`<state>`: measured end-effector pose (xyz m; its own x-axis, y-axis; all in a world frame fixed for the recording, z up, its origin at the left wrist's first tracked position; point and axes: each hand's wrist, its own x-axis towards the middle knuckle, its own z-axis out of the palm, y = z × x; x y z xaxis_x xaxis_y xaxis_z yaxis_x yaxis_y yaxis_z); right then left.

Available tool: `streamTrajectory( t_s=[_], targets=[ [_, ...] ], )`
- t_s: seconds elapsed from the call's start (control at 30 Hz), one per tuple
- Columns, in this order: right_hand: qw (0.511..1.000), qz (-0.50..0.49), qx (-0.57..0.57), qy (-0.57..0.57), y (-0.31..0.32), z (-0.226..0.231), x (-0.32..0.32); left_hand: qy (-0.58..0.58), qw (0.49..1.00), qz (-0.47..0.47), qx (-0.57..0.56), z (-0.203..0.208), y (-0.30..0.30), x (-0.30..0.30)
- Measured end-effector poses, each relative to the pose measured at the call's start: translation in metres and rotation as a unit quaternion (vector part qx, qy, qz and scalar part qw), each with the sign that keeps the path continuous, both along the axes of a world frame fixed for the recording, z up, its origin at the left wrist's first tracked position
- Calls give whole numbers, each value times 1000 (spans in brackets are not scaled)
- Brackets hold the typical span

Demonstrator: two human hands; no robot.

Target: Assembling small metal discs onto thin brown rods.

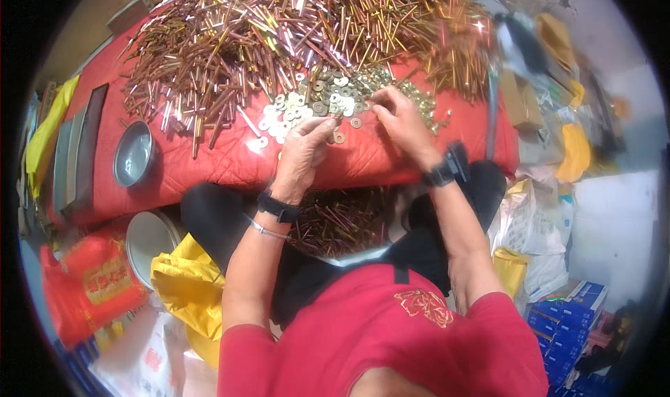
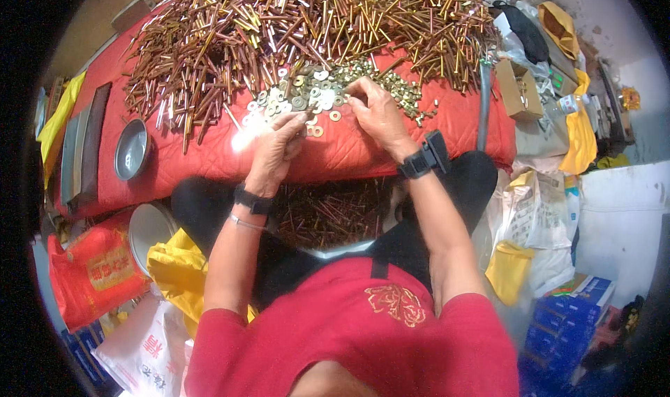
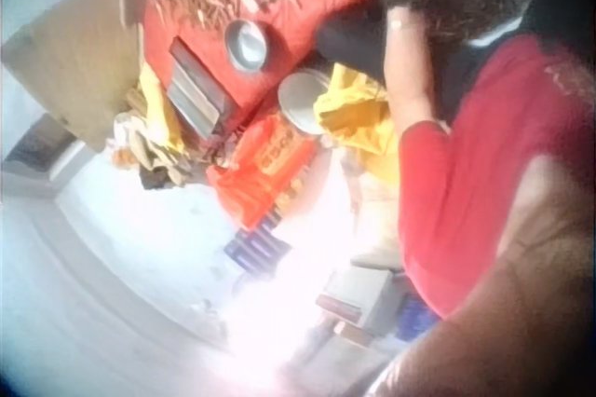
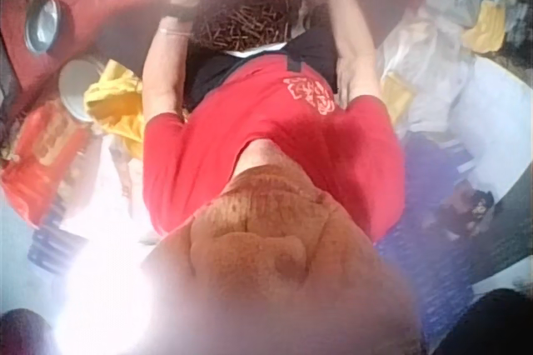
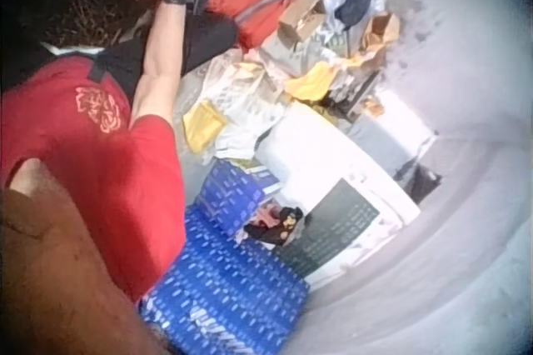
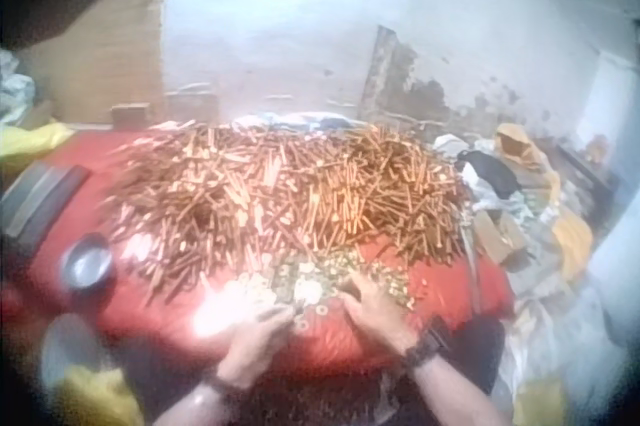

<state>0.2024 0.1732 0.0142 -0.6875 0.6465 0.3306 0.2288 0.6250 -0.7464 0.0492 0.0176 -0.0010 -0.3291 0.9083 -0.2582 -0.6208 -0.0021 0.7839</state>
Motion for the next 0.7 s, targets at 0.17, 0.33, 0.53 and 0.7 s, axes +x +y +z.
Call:
streamTrajectory(
  t_s=[0.17,0.33,0.53,0.7],
  targets=[
    [955,51,-264,123,-43,29,-8,31,999,-14,31,7,-5,6],
    [945,51,-264,186,-53,26,-13,51,997,-8,55,19,-6,9],
    [945,79,-258,185,-50,28,-12,55,997,-16,60,20,-9,6],
    [973,47,-217,60,-51,46,-7,76,994,-35,69,16,-7,3]
  ],
)
